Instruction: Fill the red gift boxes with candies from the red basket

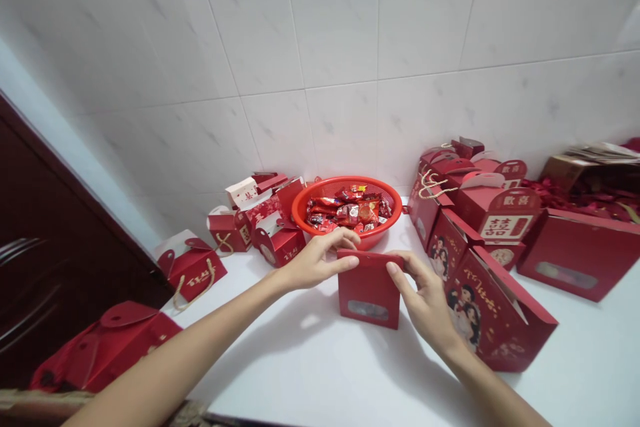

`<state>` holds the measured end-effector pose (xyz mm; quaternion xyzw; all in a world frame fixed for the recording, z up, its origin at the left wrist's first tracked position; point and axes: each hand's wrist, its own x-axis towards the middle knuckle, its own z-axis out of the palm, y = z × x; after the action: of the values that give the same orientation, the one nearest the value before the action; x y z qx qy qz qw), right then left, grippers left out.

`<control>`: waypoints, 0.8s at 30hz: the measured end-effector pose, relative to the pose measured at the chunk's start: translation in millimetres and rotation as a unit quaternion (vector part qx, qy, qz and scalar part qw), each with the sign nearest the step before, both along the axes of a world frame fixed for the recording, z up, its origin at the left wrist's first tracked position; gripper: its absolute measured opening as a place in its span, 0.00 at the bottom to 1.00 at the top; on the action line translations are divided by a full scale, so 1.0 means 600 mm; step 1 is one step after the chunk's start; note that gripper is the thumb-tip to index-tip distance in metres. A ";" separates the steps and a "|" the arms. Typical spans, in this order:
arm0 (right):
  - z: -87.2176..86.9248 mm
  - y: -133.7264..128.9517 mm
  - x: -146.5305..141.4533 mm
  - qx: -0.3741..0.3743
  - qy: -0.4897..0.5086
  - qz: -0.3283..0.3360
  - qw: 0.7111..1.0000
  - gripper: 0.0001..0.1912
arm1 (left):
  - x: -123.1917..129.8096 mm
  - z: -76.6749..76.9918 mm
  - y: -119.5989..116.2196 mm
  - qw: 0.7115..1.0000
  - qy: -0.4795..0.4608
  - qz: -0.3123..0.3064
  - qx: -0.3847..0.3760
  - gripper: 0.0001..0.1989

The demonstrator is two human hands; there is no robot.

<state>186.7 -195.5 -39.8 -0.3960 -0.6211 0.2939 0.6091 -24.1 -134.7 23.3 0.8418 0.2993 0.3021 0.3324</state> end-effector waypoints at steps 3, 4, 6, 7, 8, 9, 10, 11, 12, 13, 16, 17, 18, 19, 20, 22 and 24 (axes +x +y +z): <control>0.000 -0.001 0.000 -0.004 -0.001 0.004 1.000 0.13 | -0.002 -0.009 0.003 0.997 -0.007 0.011 -0.074 0.16; -0.001 -0.001 0.000 -0.007 -0.002 0.004 1.000 0.13 | -0.002 -0.011 0.004 0.996 -0.002 0.012 -0.087 0.16; -0.001 -0.001 0.001 -0.016 -0.006 0.010 1.000 0.14 | -0.002 -0.014 0.004 0.995 0.004 0.017 -0.094 0.16; -0.002 -0.001 0.001 -0.021 -0.007 0.016 1.000 0.15 | -0.002 -0.015 0.004 0.995 0.000 0.021 -0.093 0.16; -0.002 -0.001 0.001 -0.025 -0.008 0.024 0.999 0.15 | -0.002 -0.016 0.004 0.996 -0.006 0.025 -0.091 0.16; -0.003 -0.001 0.001 -0.031 -0.008 0.031 0.999 0.15 | -0.001 -0.016 0.003 0.995 -0.012 0.026 -0.091 0.15; -0.003 -0.001 0.000 -0.037 -0.008 0.037 0.999 0.16 | -0.001 -0.016 0.003 0.995 -0.016 0.024 -0.092 0.15; -0.003 -0.001 0.000 -0.043 -0.008 0.040 0.998 0.16 | 0.000 -0.016 0.002 0.995 -0.020 0.022 -0.094 0.15; -0.003 0.000 0.000 -0.047 -0.008 0.041 0.998 0.16 | 0.001 -0.016 0.002 0.995 -0.023 0.020 -0.095 0.15; -0.003 0.000 -0.001 -0.051 -0.006 0.041 0.998 0.16 | 0.002 -0.017 0.001 0.995 -0.028 0.020 -0.095 0.15; -0.003 -0.001 0.000 -0.053 0.008 0.046 0.998 0.16 | 0.006 -0.018 -0.003 0.993 -0.051 0.022 -0.105 0.16; -0.003 -0.001 0.001 -0.052 0.015 0.049 0.997 0.16 | 0.007 -0.018 -0.005 0.992 -0.058 0.022 -0.113 0.17; -0.003 -0.001 0.002 -0.050 0.021 0.051 0.997 0.16 | 0.008 -0.017 -0.007 0.991 -0.062 0.021 -0.119 0.17; -0.003 -0.002 0.004 -0.048 0.024 0.052 0.997 0.15 | 0.008 -0.016 -0.008 0.990 -0.062 0.020 -0.122 0.17; -0.003 -0.002 0.005 -0.046 0.022 0.052 0.997 0.15 | 0.007 -0.014 -0.010 0.991 -0.058 0.019 -0.121 0.17; 0.000 -0.002 0.005 -0.038 0.004 0.049 0.998 0.16 | 0.004 -0.010 -0.011 0.993 -0.041 0.013 -0.111 0.17; 0.008 -0.007 0.002 -0.022 -0.028 0.045 0.998 0.16 | -0.001 -0.005 -0.010 0.993 -0.039 0.009 -0.113 0.18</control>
<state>188.2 -199.4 -34.9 -0.3887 -0.6484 0.3237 0.5690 -24.9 -140.5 20.1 0.7837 0.3260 0.3014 0.4343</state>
